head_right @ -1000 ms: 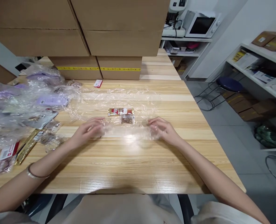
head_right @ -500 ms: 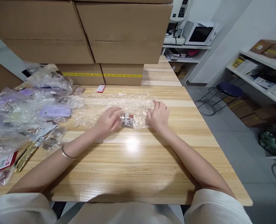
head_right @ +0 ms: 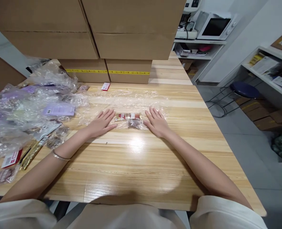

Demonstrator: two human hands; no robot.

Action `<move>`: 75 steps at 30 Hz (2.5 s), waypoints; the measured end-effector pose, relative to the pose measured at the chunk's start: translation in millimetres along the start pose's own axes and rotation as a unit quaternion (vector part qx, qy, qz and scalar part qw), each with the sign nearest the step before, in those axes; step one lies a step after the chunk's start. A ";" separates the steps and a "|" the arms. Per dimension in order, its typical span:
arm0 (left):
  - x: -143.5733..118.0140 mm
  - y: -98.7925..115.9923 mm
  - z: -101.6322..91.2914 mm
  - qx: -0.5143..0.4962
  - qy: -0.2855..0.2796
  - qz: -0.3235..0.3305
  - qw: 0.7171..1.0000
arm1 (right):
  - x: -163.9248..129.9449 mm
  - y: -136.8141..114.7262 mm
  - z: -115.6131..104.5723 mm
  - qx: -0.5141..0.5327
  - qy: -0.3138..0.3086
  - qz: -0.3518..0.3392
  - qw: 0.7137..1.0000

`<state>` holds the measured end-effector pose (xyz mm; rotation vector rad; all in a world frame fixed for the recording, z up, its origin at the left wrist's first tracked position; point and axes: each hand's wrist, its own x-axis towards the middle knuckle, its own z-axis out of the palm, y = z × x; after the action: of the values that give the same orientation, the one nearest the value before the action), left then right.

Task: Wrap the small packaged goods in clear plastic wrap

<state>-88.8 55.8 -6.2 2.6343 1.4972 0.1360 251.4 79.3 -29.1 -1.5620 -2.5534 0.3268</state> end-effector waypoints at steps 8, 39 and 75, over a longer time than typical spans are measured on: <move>-84.6 27.5 -17.6 0.061 0.092 -0.092 0.990 | -0.1 -26.4 -4.6 -0.033 0.074 -0.017 0.997; 50.4 82.4 11.3 -0.081 -0.020 0.060 0.995 | 40.5 -31.1 -32.5 0.119 0.248 0.005 0.961; -27.7 65.9 -4.0 -0.084 0.018 0.125 0.988 | -125.4 -95.8 -17.2 -0.067 0.098 -0.146 0.982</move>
<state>-47.5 -1.3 6.2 2.6822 1.1025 0.3174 229.8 -72.5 11.8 -1.1623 -2.6394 -0.0303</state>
